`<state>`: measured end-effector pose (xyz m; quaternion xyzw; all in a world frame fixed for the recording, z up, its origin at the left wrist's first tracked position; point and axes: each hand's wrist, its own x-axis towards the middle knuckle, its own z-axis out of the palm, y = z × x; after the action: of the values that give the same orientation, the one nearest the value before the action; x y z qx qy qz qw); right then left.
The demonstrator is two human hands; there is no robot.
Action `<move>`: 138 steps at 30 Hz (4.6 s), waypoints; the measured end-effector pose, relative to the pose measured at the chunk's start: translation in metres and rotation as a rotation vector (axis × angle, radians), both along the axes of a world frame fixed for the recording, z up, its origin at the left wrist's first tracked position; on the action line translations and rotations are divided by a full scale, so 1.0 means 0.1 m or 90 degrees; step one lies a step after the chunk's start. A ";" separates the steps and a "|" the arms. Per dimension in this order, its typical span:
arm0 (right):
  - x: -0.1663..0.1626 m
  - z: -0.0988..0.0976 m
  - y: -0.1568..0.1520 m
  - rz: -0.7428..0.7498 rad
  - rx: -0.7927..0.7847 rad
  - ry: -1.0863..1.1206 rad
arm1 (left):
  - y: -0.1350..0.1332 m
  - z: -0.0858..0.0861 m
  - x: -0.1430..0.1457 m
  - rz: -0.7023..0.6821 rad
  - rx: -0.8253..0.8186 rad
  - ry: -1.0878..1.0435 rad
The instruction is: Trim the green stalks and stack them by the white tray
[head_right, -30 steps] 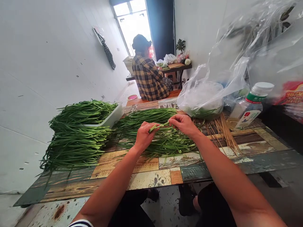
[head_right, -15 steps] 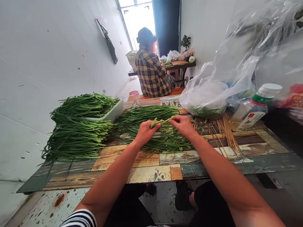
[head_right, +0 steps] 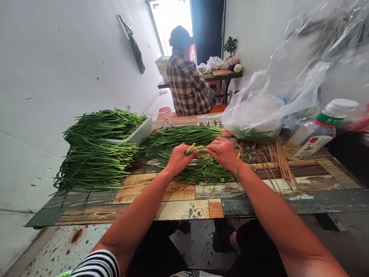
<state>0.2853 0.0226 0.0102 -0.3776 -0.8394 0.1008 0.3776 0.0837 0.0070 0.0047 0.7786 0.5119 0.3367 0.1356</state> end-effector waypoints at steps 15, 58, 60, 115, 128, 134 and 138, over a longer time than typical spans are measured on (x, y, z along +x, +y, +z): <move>0.17 -0.06 0.17 -0.252 -0.202 0.211 | 0.00 -0.09 0.02 0.008 0.082 0.036; 0.22 0.01 0.11 -0.097 -0.164 0.190 | 0.01 -0.04 0.06 0.021 0.077 -0.077; 0.34 0.05 0.14 -0.203 -0.170 0.196 | 0.01 -0.05 0.06 0.037 0.070 -0.073; 0.38 -0.41 0.33 -0.014 0.156 -0.264 | 0.13 -0.27 0.19 0.011 0.061 0.005; 0.08 -0.04 0.06 -0.109 -0.180 0.079 | 0.07 -0.07 0.15 0.014 0.060 -0.028; 0.09 0.09 0.03 -0.283 -0.150 0.186 | -0.04 0.10 0.11 0.048 0.083 -0.004; 0.16 0.17 0.03 -0.315 -0.183 0.221 | -0.04 0.11 0.07 0.055 0.063 -0.009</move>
<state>0.3014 0.0253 0.0273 -0.5963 -0.6229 0.1862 0.4710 0.0904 0.0034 0.0158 0.7593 0.5266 0.3724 0.0860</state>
